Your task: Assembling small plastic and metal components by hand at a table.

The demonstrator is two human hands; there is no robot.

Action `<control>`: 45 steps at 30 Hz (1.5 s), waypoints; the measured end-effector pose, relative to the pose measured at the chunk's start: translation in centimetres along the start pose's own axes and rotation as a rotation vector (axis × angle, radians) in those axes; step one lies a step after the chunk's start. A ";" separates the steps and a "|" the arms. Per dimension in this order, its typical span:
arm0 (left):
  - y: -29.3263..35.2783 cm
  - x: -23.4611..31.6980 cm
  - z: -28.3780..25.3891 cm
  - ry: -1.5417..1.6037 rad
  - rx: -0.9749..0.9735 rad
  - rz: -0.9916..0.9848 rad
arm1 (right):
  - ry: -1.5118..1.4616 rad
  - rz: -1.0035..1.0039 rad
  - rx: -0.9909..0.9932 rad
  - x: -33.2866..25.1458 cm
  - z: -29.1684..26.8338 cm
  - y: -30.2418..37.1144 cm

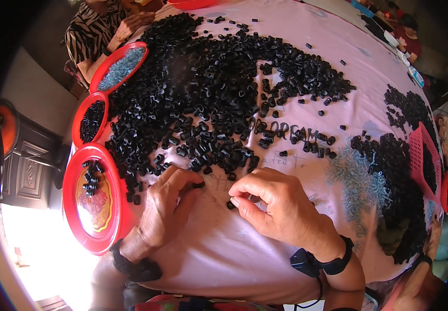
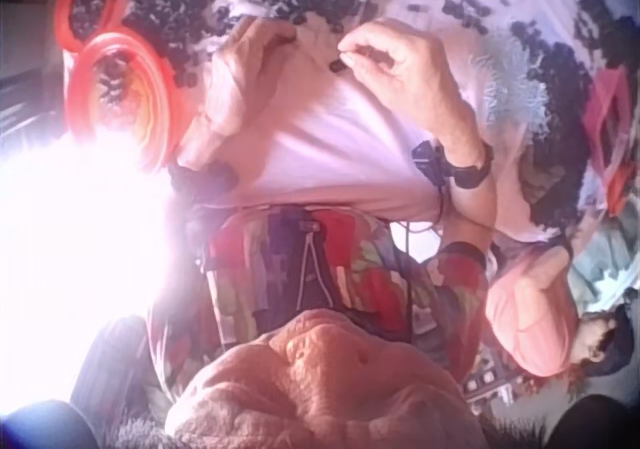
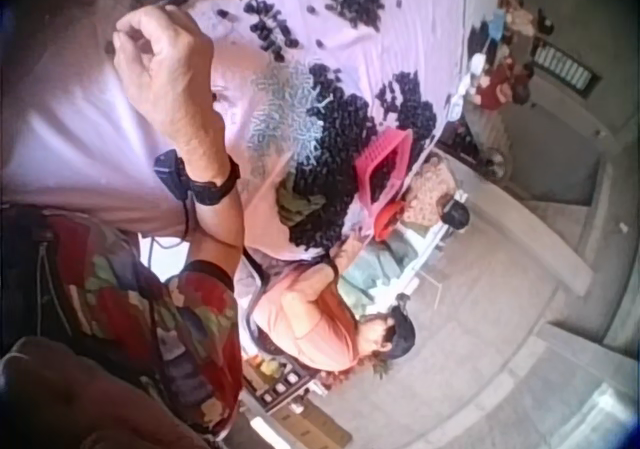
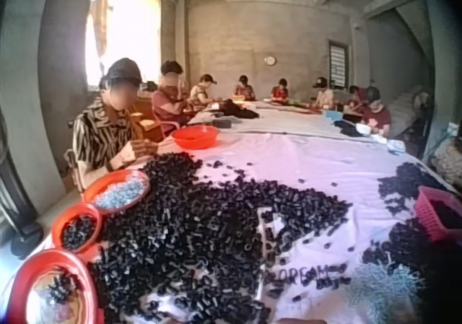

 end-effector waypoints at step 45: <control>2.5 -1.1 2.4 0.734 -0.185 -0.256 | 0.132 -0.255 0.086 -1.9 1.5 0.1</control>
Point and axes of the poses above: each hand's wrist, its own y-axis away from the middle knuckle, its own z-axis out of the palm, x = y × z, the point moved 4 cm from there along -y, towards the middle knuckle, and after that the axes turned 8 degrees about x, right-handed, at the moved point
